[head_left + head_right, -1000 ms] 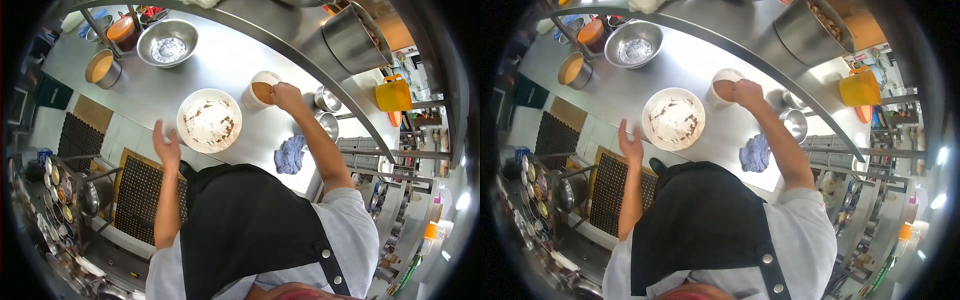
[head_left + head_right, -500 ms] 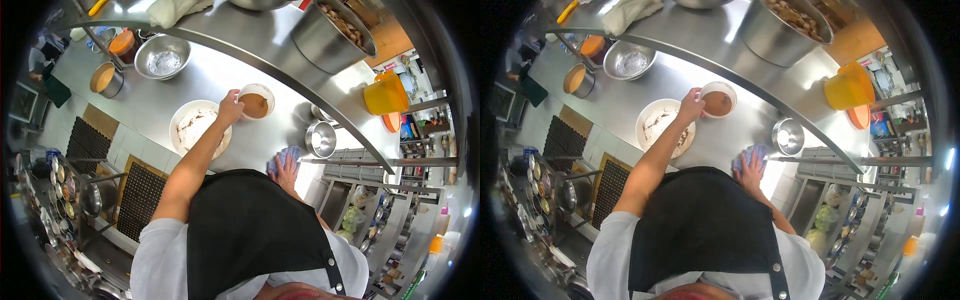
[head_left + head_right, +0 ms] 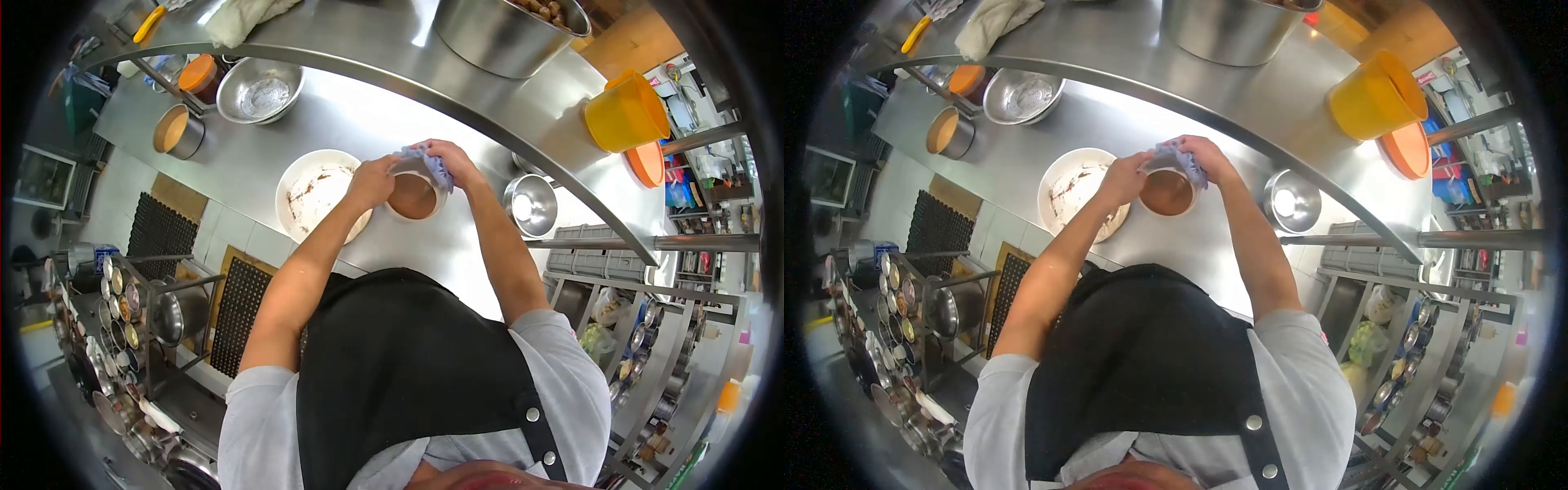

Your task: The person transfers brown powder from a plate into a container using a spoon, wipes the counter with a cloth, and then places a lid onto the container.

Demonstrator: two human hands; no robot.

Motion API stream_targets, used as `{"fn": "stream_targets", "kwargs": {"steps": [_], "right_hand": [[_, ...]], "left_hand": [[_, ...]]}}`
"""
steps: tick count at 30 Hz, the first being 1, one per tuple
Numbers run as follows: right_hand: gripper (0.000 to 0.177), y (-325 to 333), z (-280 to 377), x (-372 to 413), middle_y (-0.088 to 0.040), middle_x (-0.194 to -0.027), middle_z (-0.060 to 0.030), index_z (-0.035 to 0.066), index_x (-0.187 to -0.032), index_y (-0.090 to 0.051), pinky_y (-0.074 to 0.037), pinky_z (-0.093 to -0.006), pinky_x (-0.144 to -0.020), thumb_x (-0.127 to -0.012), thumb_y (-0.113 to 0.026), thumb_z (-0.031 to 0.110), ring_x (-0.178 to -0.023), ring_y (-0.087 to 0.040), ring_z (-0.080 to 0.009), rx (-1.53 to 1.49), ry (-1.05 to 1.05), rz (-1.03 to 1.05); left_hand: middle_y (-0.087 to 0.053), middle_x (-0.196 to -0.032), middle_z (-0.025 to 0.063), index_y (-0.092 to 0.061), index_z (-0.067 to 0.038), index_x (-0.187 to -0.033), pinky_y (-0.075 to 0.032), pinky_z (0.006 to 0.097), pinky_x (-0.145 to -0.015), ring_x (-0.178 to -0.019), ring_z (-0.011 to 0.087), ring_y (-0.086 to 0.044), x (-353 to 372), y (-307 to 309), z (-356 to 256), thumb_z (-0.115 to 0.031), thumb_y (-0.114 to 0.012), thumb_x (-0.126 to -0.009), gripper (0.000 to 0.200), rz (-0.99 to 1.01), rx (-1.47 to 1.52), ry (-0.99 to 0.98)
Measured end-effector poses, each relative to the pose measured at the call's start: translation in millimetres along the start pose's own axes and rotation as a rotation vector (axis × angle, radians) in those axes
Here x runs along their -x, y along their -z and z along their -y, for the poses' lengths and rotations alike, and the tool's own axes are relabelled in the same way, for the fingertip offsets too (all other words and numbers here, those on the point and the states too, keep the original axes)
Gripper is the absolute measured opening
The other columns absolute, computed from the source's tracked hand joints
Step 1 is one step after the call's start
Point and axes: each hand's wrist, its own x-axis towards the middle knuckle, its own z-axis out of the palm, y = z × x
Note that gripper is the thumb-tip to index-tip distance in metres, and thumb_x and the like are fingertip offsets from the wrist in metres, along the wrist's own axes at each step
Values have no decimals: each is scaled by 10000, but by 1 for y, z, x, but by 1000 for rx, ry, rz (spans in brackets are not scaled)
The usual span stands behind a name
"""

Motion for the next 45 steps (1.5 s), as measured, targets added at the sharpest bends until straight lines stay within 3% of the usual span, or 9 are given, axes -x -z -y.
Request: {"fn": "stream_targets", "kwargs": {"steps": [8, 14, 18, 25, 30, 32, 35, 37, 45], "right_hand": [[527, -37, -91, 107, -681, -1387, -174, -91, -1429, -620, -519, -328, -1047, -934, -467, 2, -1195, -665, -214, -467, 242, -450], [508, -68, -122, 153, -758, -1111, -103, -67, -1415, -650, -560, -283, -859, -932, -493, -42, -910, -693, -183, -384, 182, -637], [434, -92, -118, 190, -729, -957, -54, -29, -1325, -730, -540, -266, -789, -942, -530, 8, -790, -632, -130, -208, 100, -440], [351, -51, -91, 210, -767, -1073, -119, -28, -1339, -693, -580, -314, -787, -1005, -611, 45, -863, -709, -169, 119, 161, -785], [335, -15, -15, 149, -776, -1070, -175, 70, -1282, -736, -564, -376, -850, -964, -709, 172, -921, -737, -273, 743, 194, -664], [332, -4, 27, 103, -781, -1089, -173, 123, -1252, -752, -574, -402, -873, -943, -741, 244, -948, -743, -353, 921, 354, -542], [350, -17, 87, 42, -785, -1142, -141, 134, -1231, -772, -569, -404, -934, -911, -752, 276, -1018, -742, -337, 1221, 361, -347], [371, -28, 105, 8, -783, -1157, -98, 193, -1236, -772, -548, -423, -999, -884, -765, 310, -1119, -711, -332, 1460, 314, 35], [367, -49, 105, -16, -770, -1145, -98, 200, -1180, -768, -542, -431, -1009, -852, -785, 363, -1192, -682, -306, 1625, 61, 136]], "left_hand": [[-734, -1228, 288, -651, -72, -1426, -552, 497, -1037, -1144, 456, -708, 27, -13, -18, -76, -560, -900, 534, -191, 53, 142], [-731, -1216, 308, -614, -30, -1453, -537, 509, -1055, -1149, 474, -699, 40, -23, -28, -78, -553, -897, 561, -206, 120, 189], [-727, -1199, 328, -574, -2, -1482, -522, 519, -1072, -1170, 489, -684, 27, -31, -11, -86, -552, -904, 584, -236, 213, 198], [-775, -982, 246, -484, -1, -1572, -631, 387, -707, -687, 261, -764, 25, -19, -4, -76, -574, -906, 676, -176, 477, 252], [-780, -967, 226, -496, -40, -1580, -626, 374, -667, -641, 238, -752, 27, 3, -12, -65, -563, -903, 681, -89, 469, 286], [-758, -1194, 194, -518, -64, -1573, -609, 375, -672, -658, 211, -731, 16, 8, -4, -47, -592, -915, 663, 30, 400, 263], [-761, -1184, 196, -551, -75, -1547, -611, 363, -677, -652, 210, -734, 15, 13, -8, -42, -589, -901, 647, 40, 332, 221], [-762, -1188, 206, -571, -82, -1525, -615, 379, -707, -694, 235, -750, 8, 3, 4, -63, -604, -907, 619, 18, 280, 187], [-777, -1135, 208, -707, -127, -1364, -582, 481, -932, -1021, 379, -748, -26, 9, 2, -188, -672, -939, 431, -84, -39, 11]]}}
